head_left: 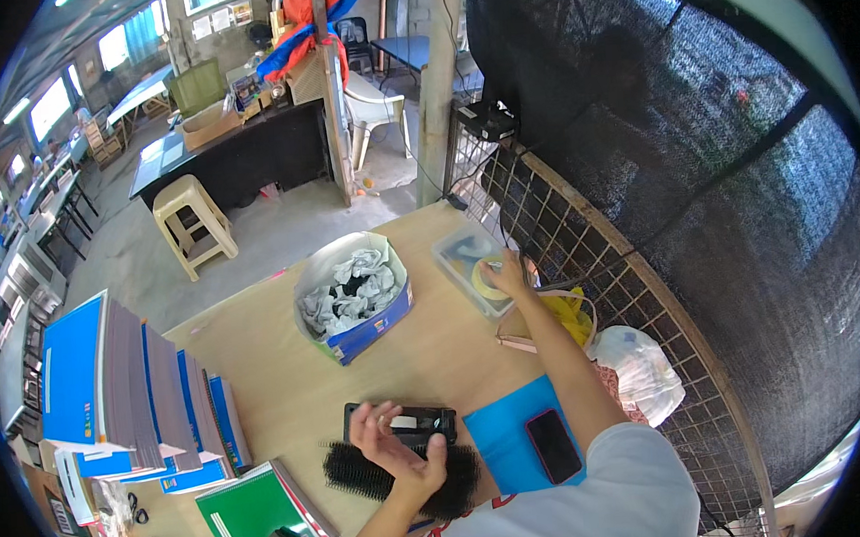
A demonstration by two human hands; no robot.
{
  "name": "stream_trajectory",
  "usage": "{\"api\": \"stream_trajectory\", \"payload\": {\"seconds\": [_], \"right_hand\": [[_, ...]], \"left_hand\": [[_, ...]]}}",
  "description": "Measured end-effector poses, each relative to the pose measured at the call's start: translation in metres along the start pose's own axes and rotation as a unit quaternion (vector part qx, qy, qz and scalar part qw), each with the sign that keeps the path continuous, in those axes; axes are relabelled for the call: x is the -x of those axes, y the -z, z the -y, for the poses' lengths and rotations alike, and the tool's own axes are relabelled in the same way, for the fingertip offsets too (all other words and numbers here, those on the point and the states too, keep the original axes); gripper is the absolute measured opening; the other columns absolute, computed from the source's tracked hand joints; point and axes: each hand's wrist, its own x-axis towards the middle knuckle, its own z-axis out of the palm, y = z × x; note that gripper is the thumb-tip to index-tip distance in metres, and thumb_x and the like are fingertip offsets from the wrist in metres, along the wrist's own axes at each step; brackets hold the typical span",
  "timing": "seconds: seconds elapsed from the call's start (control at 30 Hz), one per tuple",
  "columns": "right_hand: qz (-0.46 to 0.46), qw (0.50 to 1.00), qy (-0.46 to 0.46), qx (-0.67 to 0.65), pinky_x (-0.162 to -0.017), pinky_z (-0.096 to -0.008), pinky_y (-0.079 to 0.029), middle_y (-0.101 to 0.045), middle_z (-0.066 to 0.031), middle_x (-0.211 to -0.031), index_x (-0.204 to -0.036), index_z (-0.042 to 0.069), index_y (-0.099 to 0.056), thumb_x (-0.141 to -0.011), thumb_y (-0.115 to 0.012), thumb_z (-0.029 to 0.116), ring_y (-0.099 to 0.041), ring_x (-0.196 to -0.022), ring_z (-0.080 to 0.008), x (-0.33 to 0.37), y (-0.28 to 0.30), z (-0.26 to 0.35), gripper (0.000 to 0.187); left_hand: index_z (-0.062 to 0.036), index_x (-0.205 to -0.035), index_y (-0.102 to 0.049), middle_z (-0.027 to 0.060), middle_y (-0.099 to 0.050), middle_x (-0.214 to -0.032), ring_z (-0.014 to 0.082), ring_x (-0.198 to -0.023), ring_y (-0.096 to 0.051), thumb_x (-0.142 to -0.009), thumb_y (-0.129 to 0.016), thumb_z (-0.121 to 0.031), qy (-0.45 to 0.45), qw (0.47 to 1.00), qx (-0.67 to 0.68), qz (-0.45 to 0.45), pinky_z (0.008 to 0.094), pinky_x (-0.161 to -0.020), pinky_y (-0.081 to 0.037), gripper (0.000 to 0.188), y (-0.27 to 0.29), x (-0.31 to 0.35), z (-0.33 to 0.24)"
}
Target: The person takes plastic spiral rings from a container and inserts them through the holes of several notebooks one by one. The person picks up green, red, and yellow notebooks from a stack and performs the assembly by hand before setting them back down.
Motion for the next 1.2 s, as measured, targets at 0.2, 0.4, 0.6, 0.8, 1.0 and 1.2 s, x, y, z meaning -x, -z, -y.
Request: {"api": "stream_trajectory", "payload": {"seconds": [0.2, 0.4, 0.6, 0.8, 1.0, 1.2], "right_hand": [[0.063, 0.994, -0.073, 0.045, -0.095, -0.0479, -0.043, -0.056, -0.0241, -0.12, -0.124, 0.007, -0.054, -0.09, -0.052, 0.049, -0.053, -0.113, -0.0405, -0.016, -0.006, 0.023, 0.053], [0.023, 0.993, -0.09, -0.076, -0.094, -0.0528, -0.042, -0.056, -0.0275, -0.117, -0.12, 0.012, -0.055, -0.096, -0.044, 0.037, -0.052, -0.111, -0.0456, -0.01, -0.031, -0.036, 0.036], [0.106, 0.979, -0.172, -0.027, -0.095, -0.0627, -0.038, -0.049, -0.0119, -0.135, -0.126, 0.025, -0.052, -0.095, -0.041, 0.049, -0.046, -0.125, -0.038, 0.022, 0.003, 0.033, 0.041], [-0.131, 0.988, 0.079, -0.037, -0.09, -0.0455, -0.046, -0.057, -0.0135, -0.117, -0.117, 0.014, -0.059, -0.084, -0.067, 0.029, -0.056, -0.106, -0.0333, 0.047, 0.023, 0.079, 0.037], [-0.018, 0.939, 0.197, -0.28, -0.088, -0.043, -0.046, -0.058, -0.0152, -0.107, -0.098, 0.006, -0.065, -0.076, -0.074, 0.023, -0.055, -0.104, -0.034, 0.017, 0.016, 0.198, 0.029], [0.248, 0.896, 0.368, -0.009, -0.095, -0.0446, -0.045, -0.05, -0.02, -0.125, -0.122, 0.013, -0.057, -0.059, -0.086, 0.035, -0.05, -0.117, -0.0388, -0.012, 0.003, 0.294, 0.073]], "left_hand": [[-0.0042, -0.137, -0.028, 0.0209, -0.027, -0.133, 0.0317, -0.11, -0.049, -0.074, -0.075, -0.012, 0.007, 0.997, 0.008, 0.07, 0.0407, -0.088, -0.048, 0.079, -0.016, 0.02, 0.02], [-0.0075, -0.14, -0.024, 0.0212, -0.024, -0.136, 0.0296, -0.108, -0.05, -0.074, -0.074, -0.012, -0.027, 0.988, 0.014, 0.152, 0.0399, -0.087, -0.047, 0.083, -0.029, 0.023, 0.014], [-0.0065, -0.14, -0.024, 0.0217, -0.022, -0.138, 0.0301, -0.107, -0.051, -0.075, -0.074, -0.011, -0.018, 0.988, 0.024, 0.148, 0.0401, -0.087, -0.047, 0.082, -0.014, 0.026, 0.007], [-0.0058, -0.142, -0.024, 0.0191, -0.022, -0.141, 0.0299, -0.106, -0.051, -0.076, -0.07, -0.006, 0.046, 0.995, 0.02, 0.089, 0.0402, -0.087, -0.048, 0.08, 0.016, 0.023, 0.021], [-0.0039, -0.141, -0.028, 0.0161, -0.026, -0.142, 0.0292, -0.113, -0.046, -0.078, -0.068, -0.006, 0.102, 0.98, -0.14, -0.095, 0.0404, -0.091, -0.045, 0.075, 0.025, -0.063, 0.076], [-0.0094, -0.137, -0.04, 0.0245, -0.035, -0.139, 0.0414, -0.122, -0.044, -0.068, -0.078, -0.013, 0.086, 0.898, -0.37, 0.223, 0.0517, -0.097, -0.041, 0.079, 0.04, -0.174, 0.199]]}}
